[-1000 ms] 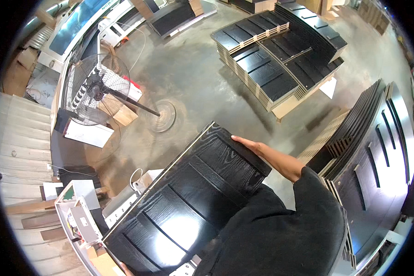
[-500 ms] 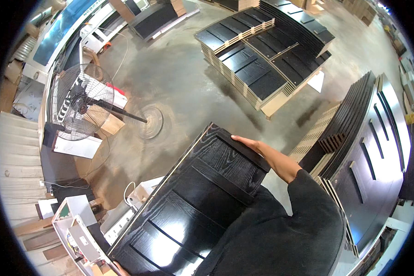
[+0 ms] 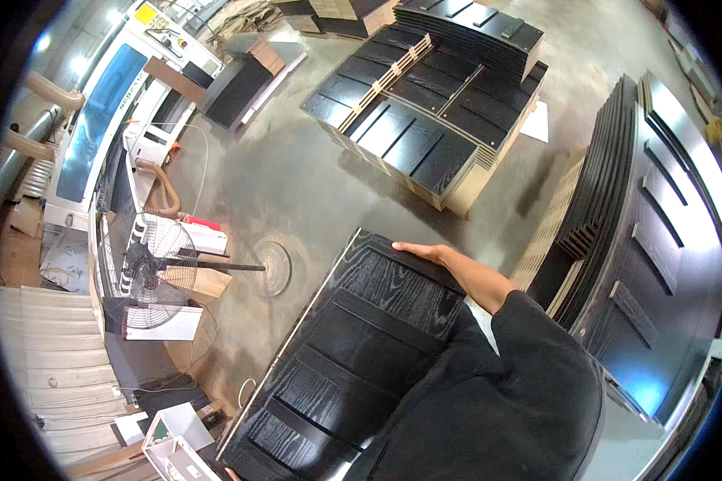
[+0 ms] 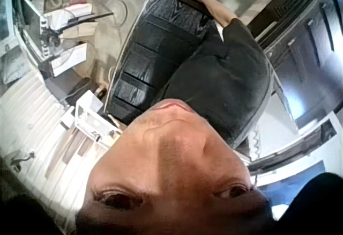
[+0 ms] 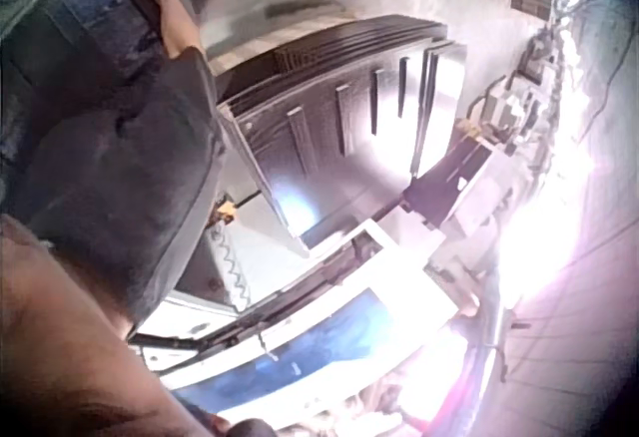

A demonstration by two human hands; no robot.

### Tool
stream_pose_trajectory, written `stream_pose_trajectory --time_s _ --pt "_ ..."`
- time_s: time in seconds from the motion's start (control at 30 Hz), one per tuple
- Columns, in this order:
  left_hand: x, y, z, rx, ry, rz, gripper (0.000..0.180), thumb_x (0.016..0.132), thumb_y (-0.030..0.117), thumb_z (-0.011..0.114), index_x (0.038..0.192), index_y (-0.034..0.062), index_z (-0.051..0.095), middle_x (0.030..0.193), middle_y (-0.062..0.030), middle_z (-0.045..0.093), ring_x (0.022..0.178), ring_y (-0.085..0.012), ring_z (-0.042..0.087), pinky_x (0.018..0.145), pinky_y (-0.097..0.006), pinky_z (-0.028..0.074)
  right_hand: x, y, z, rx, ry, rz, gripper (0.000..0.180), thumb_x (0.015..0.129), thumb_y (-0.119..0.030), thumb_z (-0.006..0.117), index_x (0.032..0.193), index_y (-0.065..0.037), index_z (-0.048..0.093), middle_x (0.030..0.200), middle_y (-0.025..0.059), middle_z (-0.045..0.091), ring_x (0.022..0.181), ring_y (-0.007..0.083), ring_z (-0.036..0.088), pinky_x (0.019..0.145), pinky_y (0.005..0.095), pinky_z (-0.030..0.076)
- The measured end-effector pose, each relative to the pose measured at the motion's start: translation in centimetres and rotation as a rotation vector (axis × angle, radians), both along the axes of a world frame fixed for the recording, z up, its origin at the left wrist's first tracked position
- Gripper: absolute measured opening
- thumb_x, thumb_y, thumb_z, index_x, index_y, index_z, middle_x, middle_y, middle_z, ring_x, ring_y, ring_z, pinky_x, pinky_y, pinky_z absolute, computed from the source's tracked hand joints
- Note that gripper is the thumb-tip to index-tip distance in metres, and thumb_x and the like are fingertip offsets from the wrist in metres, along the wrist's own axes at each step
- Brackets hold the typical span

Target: The person places a black wood panel onto a dotted conveyor surface, moves to a stack to pick up another panel, carries it across the workshop, and places it into a large woodworking machine. The person then uses an orange-handled tool to work on the panel inside the machine.

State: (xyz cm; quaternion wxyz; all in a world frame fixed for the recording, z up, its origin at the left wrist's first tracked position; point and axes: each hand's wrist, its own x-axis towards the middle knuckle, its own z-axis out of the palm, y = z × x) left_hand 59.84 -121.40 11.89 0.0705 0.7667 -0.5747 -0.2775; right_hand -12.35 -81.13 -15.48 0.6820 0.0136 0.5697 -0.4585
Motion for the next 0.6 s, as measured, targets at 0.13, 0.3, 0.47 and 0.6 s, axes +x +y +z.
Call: stream_pose_trajectory --time_s 0.13,0.3,0.47,0.6 --pt "-6.8 -0.3 0.8 0.040 0.057 -0.050 0.083 0.098 0.063 0.052 0.149 -0.0023 0.046 0.148 -0.0228 0.050 0.132 -0.0400 0.052 0.112 -0.047 0.040 -6.2 3.2 0.2 -0.090 -0.106 -0.074 0.104 0.074 -0.090 0.056 0.143 -0.012 0.062 0.147 0.0183 0.056 0.127 0.0384 0.057 0.106 0.0531 0.044" --pt "-15.9 -0.8 1.6 0.057 0.132 -0.126 0.084 0.098 0.064 0.052 0.149 -0.0022 0.045 0.149 -0.0224 0.049 0.133 -0.0397 0.051 0.112 -0.047 0.040 -14.2 6.7 2.0 -0.177 0.129 -0.169 0.112 0.075 -0.092 0.053 0.143 -0.004 0.059 0.149 0.0260 0.052 0.132 0.0423 0.053 0.107 0.0555 0.043" --pt "-25.6 -3.2 1.2 0.076 0.193 -0.233 0.085 0.098 0.065 0.052 0.150 -0.0021 0.045 0.149 -0.0220 0.049 0.134 -0.0394 0.051 0.113 -0.047 0.039 -20.3 10.3 2.8 -0.188 0.161 -0.304 0.108 0.077 -0.090 0.055 0.143 -0.004 0.059 0.147 0.0245 0.054 0.129 0.0392 0.057 0.109 0.0517 0.043" --pt "-34.7 -6.1 -0.1 0.113 0.238 -0.316 0.086 0.097 0.065 0.051 0.150 -0.0020 0.044 0.150 -0.0217 0.048 0.134 -0.0392 0.050 0.113 -0.046 0.038 -25.0 13.1 1.8 -0.207 0.068 -0.399 0.105 0.079 -0.087 0.058 0.144 -0.004 0.058 0.142 0.0229 0.059 0.124 0.0365 0.060 0.109 0.0461 0.046"
